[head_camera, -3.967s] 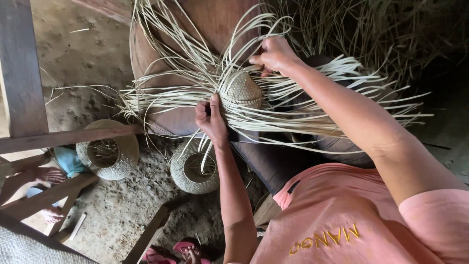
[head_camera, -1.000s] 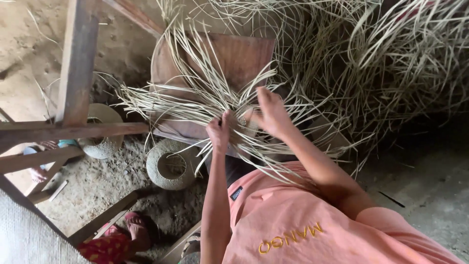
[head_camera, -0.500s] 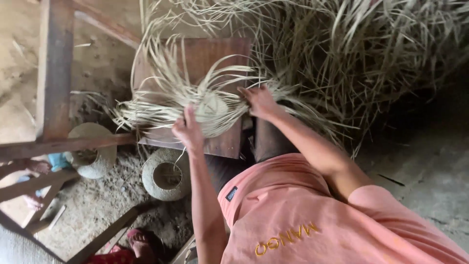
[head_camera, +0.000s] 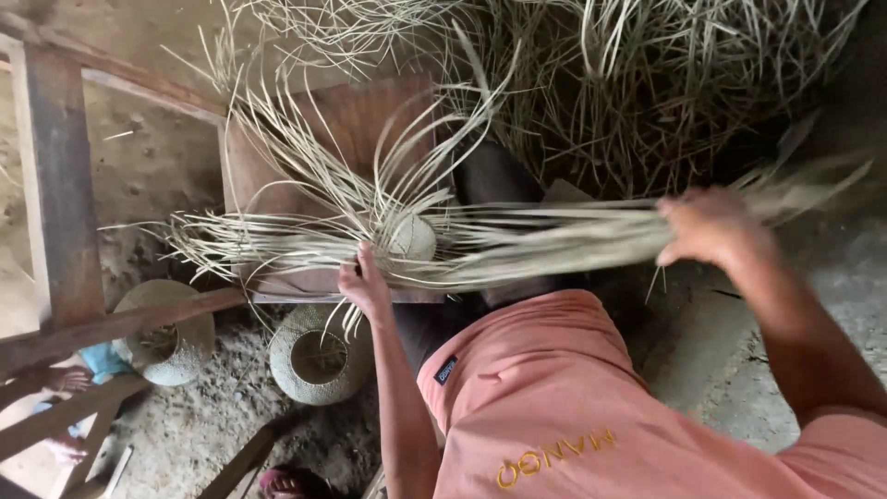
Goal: Weaving natural fibers to create a circular base or object by interlacing strands.
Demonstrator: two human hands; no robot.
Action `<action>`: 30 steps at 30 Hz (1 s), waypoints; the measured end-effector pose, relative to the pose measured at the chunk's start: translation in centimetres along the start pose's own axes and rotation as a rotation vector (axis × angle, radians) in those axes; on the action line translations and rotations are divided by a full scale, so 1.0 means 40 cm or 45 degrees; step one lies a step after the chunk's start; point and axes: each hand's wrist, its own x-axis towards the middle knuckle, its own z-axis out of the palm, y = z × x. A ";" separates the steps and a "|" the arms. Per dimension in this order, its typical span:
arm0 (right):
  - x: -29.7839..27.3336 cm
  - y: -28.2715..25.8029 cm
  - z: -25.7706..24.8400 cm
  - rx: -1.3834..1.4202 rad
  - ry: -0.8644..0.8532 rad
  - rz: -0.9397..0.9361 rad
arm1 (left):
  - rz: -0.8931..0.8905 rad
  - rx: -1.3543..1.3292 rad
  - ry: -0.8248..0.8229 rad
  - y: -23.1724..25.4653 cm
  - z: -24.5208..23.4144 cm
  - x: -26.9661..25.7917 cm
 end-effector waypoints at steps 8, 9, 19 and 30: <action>0.036 -0.630 -0.020 0.852 1.485 -1.399 | -0.389 -0.406 0.032 0.027 -0.019 -0.029; 0.033 -0.662 -0.006 0.850 1.497 -1.383 | -0.379 -0.413 0.020 0.034 -0.027 -0.017; 0.193 -0.647 0.043 1.617 1.132 -1.420 | -0.107 -0.034 0.569 0.129 -0.151 0.089; 0.796 -0.199 0.041 1.867 0.633 -0.191 | 0.732 0.432 -0.248 0.264 0.314 0.325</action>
